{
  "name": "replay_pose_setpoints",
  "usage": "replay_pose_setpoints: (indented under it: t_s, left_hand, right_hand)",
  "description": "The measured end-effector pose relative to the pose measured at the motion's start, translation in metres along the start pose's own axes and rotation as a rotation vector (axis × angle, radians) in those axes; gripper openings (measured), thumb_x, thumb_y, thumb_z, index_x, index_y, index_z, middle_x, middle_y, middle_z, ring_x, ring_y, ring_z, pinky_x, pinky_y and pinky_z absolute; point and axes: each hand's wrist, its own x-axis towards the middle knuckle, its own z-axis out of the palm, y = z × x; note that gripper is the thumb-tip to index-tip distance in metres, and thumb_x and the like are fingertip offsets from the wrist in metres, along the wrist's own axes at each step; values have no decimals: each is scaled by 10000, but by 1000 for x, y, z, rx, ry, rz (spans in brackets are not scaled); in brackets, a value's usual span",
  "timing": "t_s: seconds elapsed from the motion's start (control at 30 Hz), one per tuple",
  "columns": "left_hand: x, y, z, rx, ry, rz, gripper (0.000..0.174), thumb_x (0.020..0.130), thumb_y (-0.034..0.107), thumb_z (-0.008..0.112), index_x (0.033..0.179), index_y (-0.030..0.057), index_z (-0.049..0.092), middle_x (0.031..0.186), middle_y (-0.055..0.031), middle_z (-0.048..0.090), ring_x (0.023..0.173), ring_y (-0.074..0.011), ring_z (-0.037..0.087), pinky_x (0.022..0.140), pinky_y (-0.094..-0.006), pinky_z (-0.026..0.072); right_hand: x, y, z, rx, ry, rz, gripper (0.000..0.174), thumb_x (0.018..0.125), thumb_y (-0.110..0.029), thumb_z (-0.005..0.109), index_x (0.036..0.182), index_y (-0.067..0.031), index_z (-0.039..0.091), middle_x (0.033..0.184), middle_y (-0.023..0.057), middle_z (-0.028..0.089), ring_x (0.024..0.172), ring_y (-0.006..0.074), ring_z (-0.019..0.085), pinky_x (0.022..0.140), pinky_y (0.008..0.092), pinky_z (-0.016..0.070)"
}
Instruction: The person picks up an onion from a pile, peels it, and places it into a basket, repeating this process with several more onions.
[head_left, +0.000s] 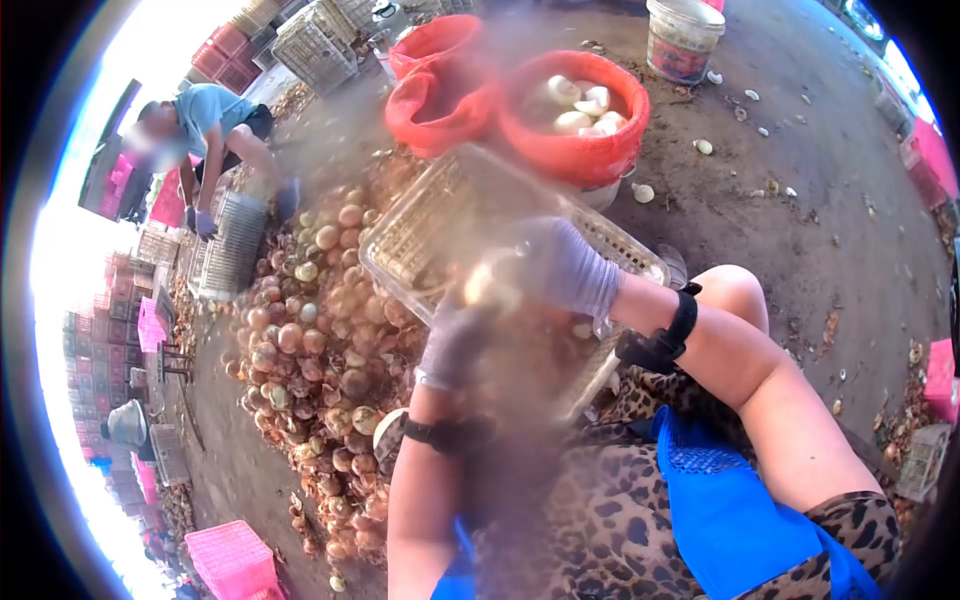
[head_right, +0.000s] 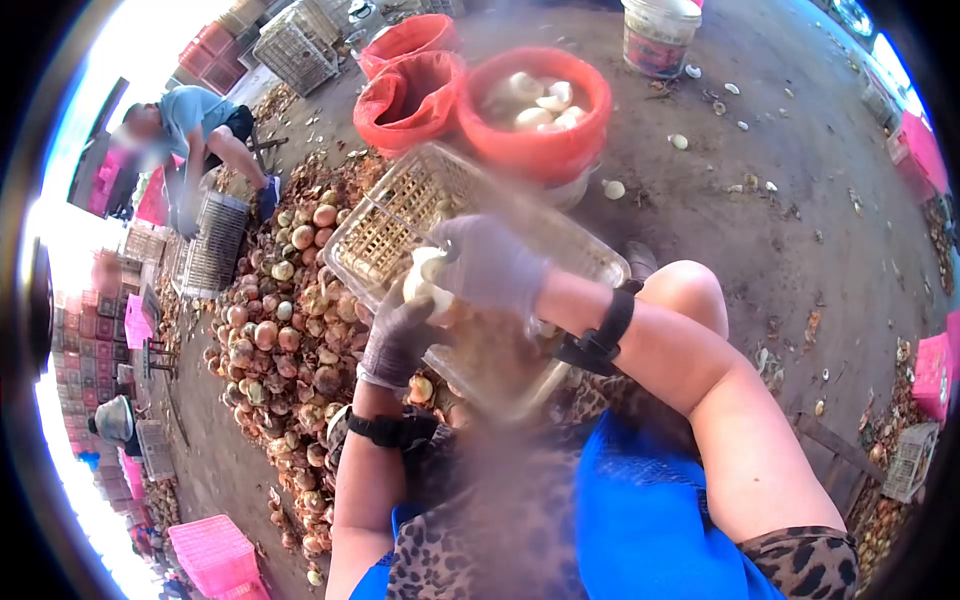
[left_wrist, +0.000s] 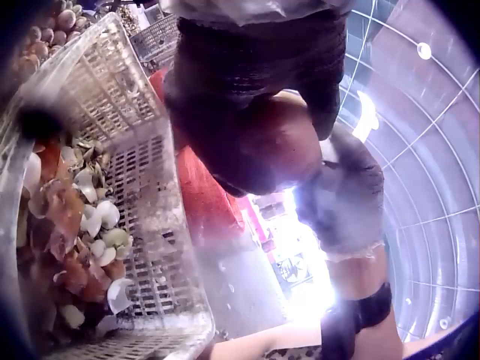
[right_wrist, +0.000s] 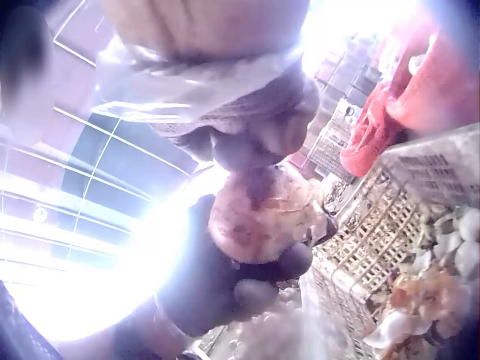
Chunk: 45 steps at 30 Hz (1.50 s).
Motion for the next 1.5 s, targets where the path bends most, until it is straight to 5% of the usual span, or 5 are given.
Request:
replay_pose_setpoints:
  t_s: [0.23,0.53,0.77,1.4,1.5]
  left_hand:
    - [-12,11,-9,-468,-87,5,836,590,287,757,1300,26,400,1205,-144,496,1058,-270,530,897,-402,474]
    - [3,-22,-34,-433,-71,115,892,730,629,629,1322,31,332,1246,-173,463,1123,-292,494,932,-427,452]
    - [13,-36,-24,-429,-18,-67,484,859,324,558,1208,15,425,1089,-119,553,934,-207,577,813,-291,504]
    - [4,-17,-24,-142,-30,-95,918,576,579,770,1207,-11,461,1032,-93,567,912,-192,586,659,-279,526]
    - [0,-7,-14,-35,-57,-45,547,762,342,689,1171,29,505,994,-14,568,889,-109,541,769,-267,459]
  right_hand:
    - [16,41,-46,-994,-110,-23,160,748,-190,592,851,-87,659,802,65,661,726,198,644,619,306,495]
    - [-27,-22,14,122,-150,154,452,796,-288,653,1177,-67,552,927,148,650,839,274,625,721,343,496]
    - [-14,-6,11,-412,-65,-49,538,745,-331,715,1190,-67,568,876,145,654,794,267,632,723,357,494]
    - [-30,-9,12,-202,-116,136,240,795,-159,581,1001,-36,597,833,150,636,781,292,624,686,372,480]
    - [-30,-6,7,-616,-215,46,237,750,-145,589,953,-22,595,800,173,633,742,305,630,655,389,487]
